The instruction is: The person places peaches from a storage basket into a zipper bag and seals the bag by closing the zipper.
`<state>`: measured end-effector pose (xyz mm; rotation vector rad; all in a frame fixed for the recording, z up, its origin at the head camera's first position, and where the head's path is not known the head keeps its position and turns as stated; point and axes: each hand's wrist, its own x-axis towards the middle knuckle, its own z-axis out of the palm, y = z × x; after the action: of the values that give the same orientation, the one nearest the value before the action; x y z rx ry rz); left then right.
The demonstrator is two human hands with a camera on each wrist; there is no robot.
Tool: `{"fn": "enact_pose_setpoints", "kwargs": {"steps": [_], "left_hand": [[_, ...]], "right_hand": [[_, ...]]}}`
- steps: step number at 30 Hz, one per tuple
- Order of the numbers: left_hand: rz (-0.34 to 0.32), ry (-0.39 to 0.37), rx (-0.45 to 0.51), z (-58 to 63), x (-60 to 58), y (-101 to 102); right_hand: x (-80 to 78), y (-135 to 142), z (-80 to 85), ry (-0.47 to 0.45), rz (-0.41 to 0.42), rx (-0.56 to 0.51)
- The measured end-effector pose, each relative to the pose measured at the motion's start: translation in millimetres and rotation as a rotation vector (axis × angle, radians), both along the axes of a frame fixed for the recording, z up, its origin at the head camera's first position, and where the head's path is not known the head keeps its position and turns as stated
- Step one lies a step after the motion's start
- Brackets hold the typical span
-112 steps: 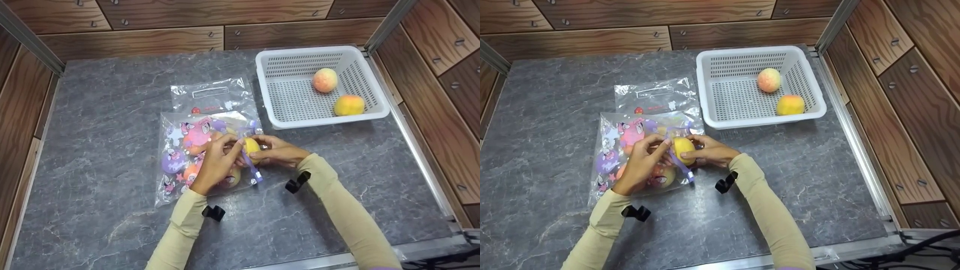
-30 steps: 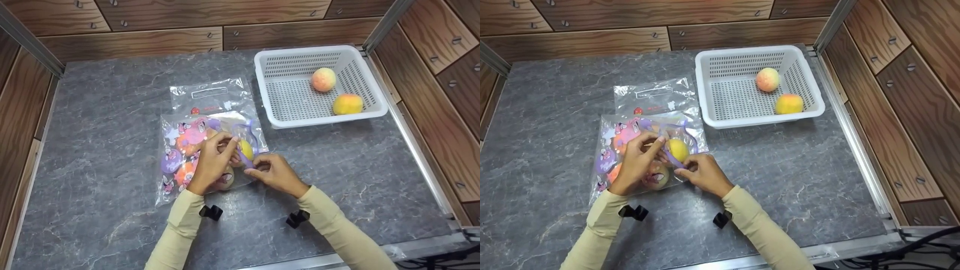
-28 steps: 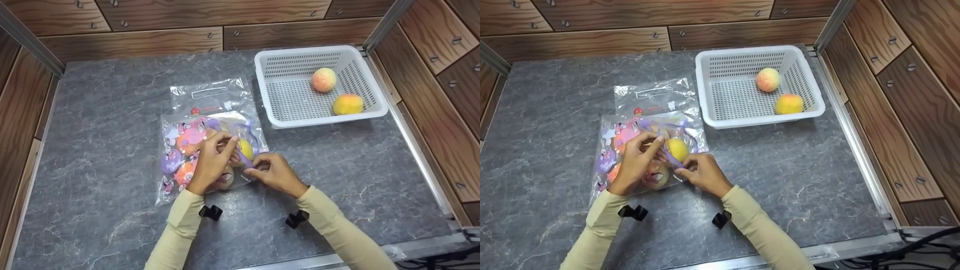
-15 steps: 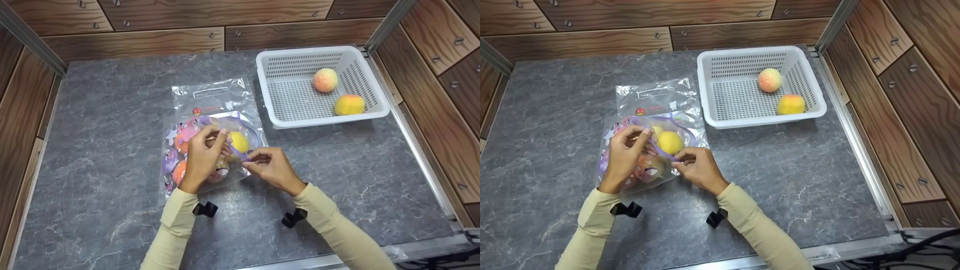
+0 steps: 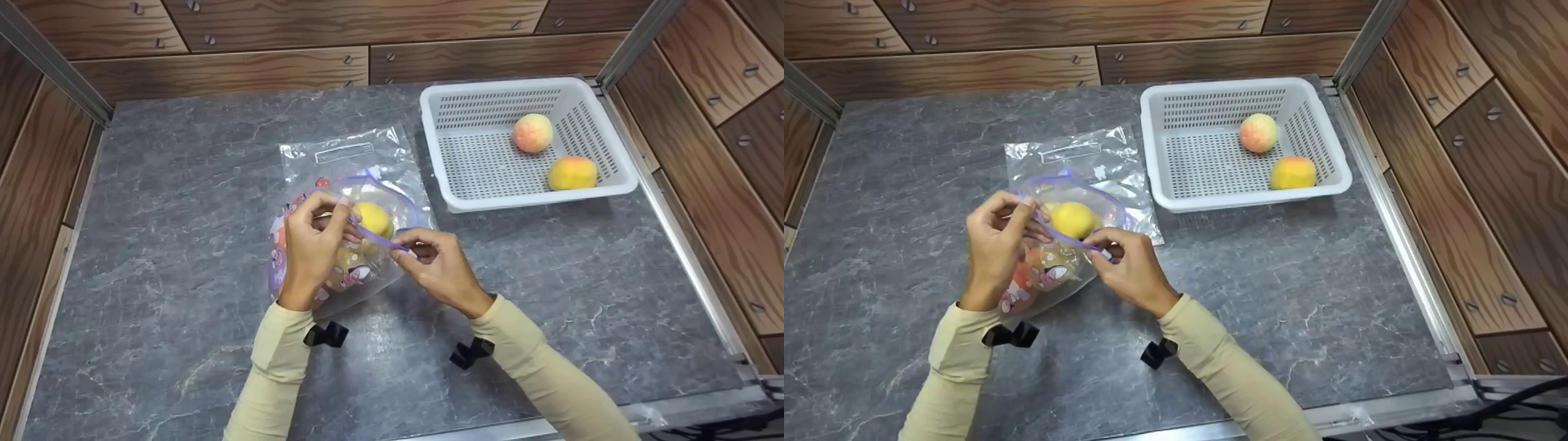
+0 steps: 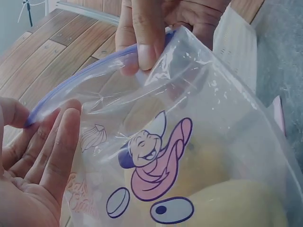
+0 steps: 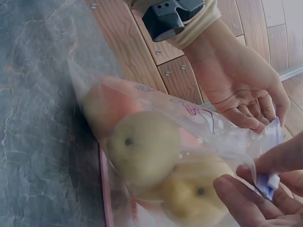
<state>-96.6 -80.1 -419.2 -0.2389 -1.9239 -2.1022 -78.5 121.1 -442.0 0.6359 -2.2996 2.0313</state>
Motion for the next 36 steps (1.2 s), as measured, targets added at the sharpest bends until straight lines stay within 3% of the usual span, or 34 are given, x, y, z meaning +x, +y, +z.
{"fn": "enact_pose_setpoints", "kwargs": {"steps": [4, 11, 15, 18, 21, 24, 27, 31, 36], "left_hand": [[0.035, 0.011, -0.068, 7.2, -1.8, -2.2], [0.134, 0.028, -0.32, 14.6, -8.7, -9.5], [0.11, 0.074, -0.363, 15.4, -16.6, -13.7], [0.084, 0.067, -0.422, 14.1, -26.1, -16.7], [0.028, -0.009, -0.548, 13.2, -37.8, -21.1], [-0.1, -0.13, -0.663, 13.8, -50.2, -27.1], [-0.237, -0.242, -0.719, 14.9, -63.0, -32.8], [-0.375, -0.34, -0.687, 16.1, -78.6, -36.9], [-0.471, -0.411, -0.553, 14.4, -89.8, -37.0]], "right_hand": [[0.8, -3.0, 3.5, 0.058, 0.022, -0.028], [2.1, -7.4, 4.5, 0.217, 0.069, -0.045], [1.5, -11.5, 5.5, 0.289, 0.093, -0.061], [0.3, -15.2, 6.4, 0.323, 0.103, -0.065], [-0.4, -18.5, 7.7, 0.329, 0.116, -0.08], [-1.1, -21.2, 8.0, 0.313, 0.138, -0.122], [-1.7, -23.2, 7.2, 0.301, 0.164, -0.169], [-2.3, -25.1, 5.4, 0.291, 0.191, -0.212], [-3.5, -26.3, 2.9, 0.258, 0.205, -0.26]]}}
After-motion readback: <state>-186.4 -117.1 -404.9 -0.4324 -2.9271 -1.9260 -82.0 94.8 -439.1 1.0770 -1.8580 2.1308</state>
